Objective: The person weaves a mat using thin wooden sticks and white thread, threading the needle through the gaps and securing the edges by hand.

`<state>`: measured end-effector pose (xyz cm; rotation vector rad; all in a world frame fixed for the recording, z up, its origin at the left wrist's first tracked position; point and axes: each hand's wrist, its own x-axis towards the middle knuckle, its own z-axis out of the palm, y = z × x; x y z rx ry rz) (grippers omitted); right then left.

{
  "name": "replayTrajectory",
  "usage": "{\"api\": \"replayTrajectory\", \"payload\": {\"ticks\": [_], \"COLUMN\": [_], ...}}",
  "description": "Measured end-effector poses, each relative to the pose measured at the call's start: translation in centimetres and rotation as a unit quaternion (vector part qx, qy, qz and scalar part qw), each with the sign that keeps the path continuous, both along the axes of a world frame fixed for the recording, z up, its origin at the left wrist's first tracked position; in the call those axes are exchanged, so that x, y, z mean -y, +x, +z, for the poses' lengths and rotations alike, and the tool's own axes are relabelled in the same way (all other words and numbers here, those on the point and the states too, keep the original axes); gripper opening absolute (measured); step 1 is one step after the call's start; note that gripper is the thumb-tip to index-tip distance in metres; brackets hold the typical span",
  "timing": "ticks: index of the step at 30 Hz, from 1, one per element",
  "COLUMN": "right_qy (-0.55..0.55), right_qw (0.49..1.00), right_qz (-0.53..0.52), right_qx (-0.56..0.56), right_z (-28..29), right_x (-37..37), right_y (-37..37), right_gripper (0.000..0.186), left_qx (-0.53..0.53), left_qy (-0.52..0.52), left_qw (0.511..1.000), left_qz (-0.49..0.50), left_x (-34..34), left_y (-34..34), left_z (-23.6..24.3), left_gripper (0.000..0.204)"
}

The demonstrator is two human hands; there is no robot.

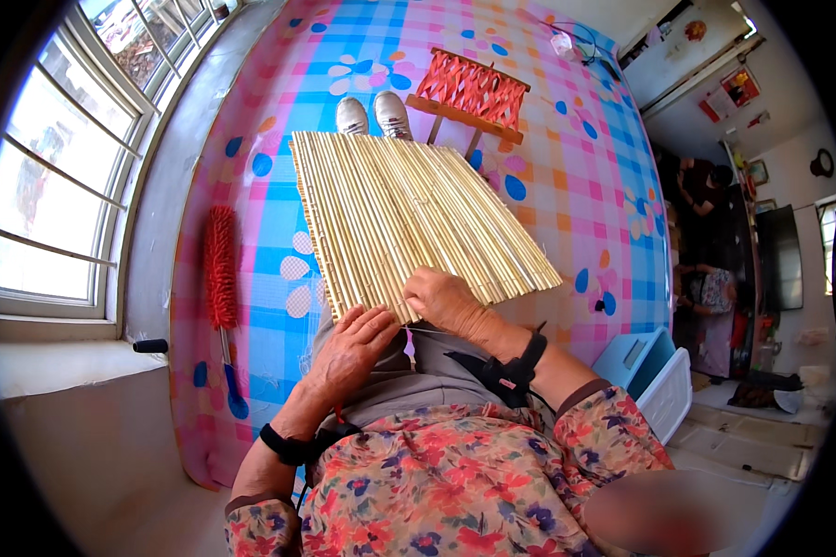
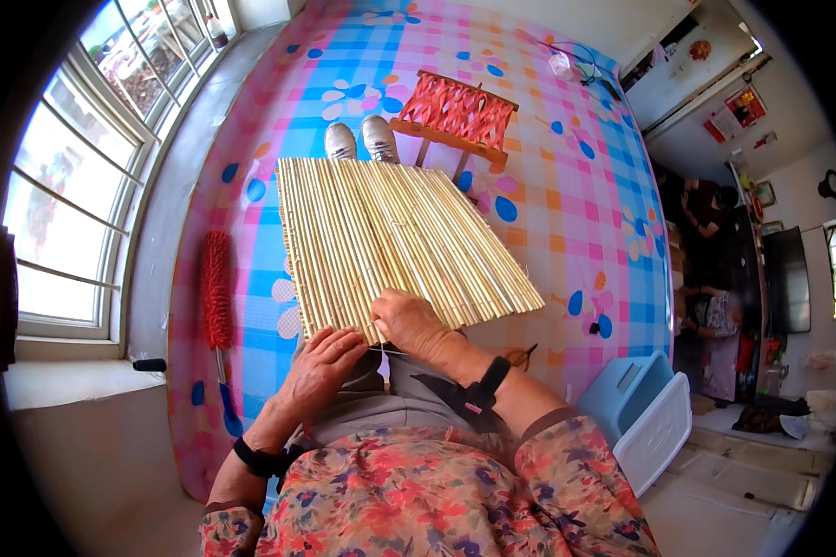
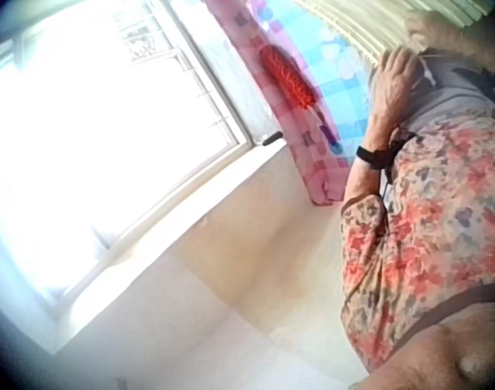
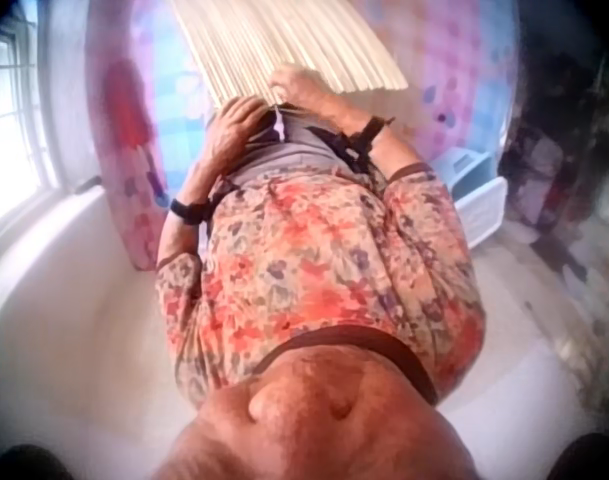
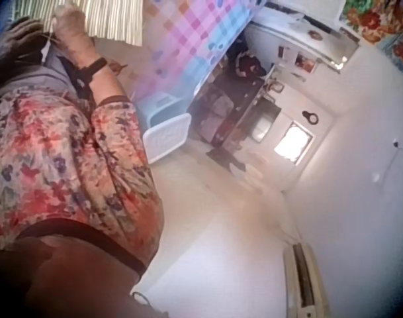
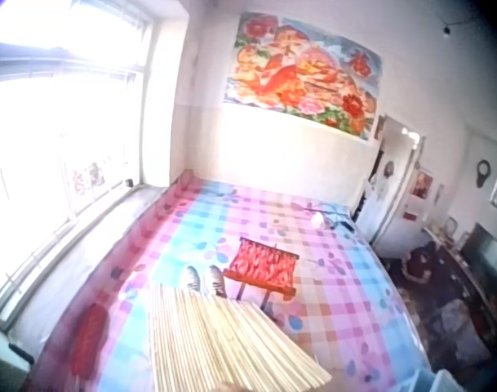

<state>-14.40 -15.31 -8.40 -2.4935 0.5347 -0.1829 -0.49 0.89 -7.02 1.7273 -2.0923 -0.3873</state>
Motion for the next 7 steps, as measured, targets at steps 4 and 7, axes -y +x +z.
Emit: {"api": "replayTrajectory", "payload": {"ticks": [4, 7], "right_qy": [0.178, 0.213], "right_qw": [0.975, 0.964], "right_qz": [-0.131, -0.156], "right_qx": [0.037, 0.041], "right_z": [-0.4, -0.4], "right_x": [1.0, 1.7], "right_y": [-0.6, -1.4], "right_gripper": [0.01, 0.012], "left_qx": [-0.023, -0.022], "left_qy": [0.037, 0.033], "left_qw": [0.999, 0.999], "left_qz": [-0.004, -0.004], "left_x": [-0.2, -0.2], "left_y": [0.3, 0.3], "left_z": [-0.1, -0.2], "left_gripper": [0.046, 0.046]}}
